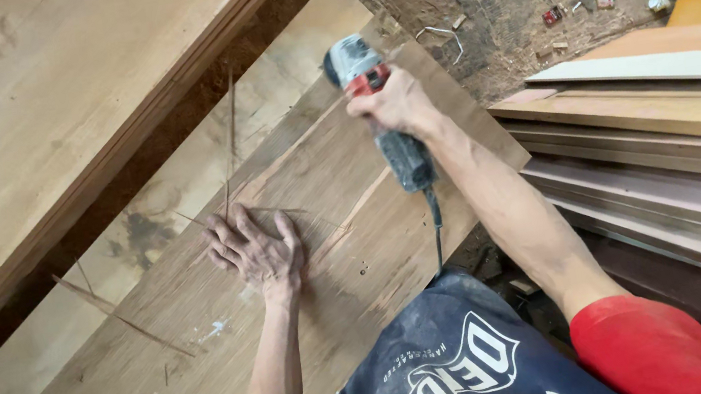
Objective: The person scrapes a large wooden board with a metal scraper to remove residue, then uses an angle grinder to sand the surface. The person moves along the board, applying the grinder in long strokes to smooth the wood.
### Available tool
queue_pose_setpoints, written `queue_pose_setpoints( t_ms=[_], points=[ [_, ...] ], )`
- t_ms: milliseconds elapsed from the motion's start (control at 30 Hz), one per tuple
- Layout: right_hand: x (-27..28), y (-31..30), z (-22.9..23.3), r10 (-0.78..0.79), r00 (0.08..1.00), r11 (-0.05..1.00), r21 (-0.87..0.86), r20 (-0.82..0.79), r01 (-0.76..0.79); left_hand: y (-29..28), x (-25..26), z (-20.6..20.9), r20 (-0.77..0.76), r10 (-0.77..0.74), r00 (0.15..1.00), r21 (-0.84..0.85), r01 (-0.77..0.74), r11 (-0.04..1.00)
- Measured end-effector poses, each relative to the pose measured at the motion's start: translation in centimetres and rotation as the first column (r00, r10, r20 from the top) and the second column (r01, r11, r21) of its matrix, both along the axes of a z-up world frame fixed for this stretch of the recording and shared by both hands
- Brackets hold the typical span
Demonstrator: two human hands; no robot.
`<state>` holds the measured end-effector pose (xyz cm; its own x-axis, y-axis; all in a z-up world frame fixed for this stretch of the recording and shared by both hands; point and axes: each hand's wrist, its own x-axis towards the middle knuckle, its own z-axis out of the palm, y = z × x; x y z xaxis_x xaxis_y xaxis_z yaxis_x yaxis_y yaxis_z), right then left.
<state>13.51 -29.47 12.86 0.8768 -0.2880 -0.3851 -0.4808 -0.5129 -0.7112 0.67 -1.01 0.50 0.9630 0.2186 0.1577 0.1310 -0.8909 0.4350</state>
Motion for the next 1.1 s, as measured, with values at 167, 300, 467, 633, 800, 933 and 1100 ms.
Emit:
queue_pose_setpoints(
  t_ms=[167, 300, 467, 633, 800, 933, 1100],
  points=[
    [1.0, -6.5, -0.1, -0.154, 0.988, 0.987, 0.04, 0.009, 0.154, 0.4, 0.2, -0.3, -0.027, -0.015, 1.0, 0.025, 0.016, 1.0],
    [0.8, -8.1, -0.7, -0.178, 0.979, 0.971, 0.182, 0.101, 0.158, 0.1, 0.4, -0.3, -0.031, -0.018, 0.999, 0.036, 0.02, 0.999],
    [2.0, -7.6, -1.3, -0.213, 0.971, 0.969, 0.148, 0.111, 0.195, 0.1, 0.4, 0.5, -0.041, -0.008, 0.999, 0.017, 0.009, 1.0],
    [3.7, -7.8, -0.8, -0.221, 0.975, 0.975, -0.005, 0.037, 0.222, -0.3, 0.3, 0.8, -0.03, -0.004, 1.0, 0.013, 0.004, 1.0],
    [3.4, -6.9, -0.9, -0.232, 0.97, 0.97, 0.092, 0.077, 0.225, 0.0, 0.5, 0.5, -0.04, 0.004, 0.999, -0.006, -0.004, 1.0],
    [1.7, -6.8, -0.7, -0.212, 0.976, 0.977, 0.029, 0.049, 0.21, 0.0, 0.3, 0.2, -0.017, -0.008, 1.0, 0.039, 0.008, 0.999],
    [-0.4, -6.6, -0.2, -0.21, 0.977, 0.972, 0.112, 0.032, 0.206, 0.3, 0.2, 0.0, -0.021, -0.019, 1.0, 0.037, 0.02, 0.999]
  ],
)
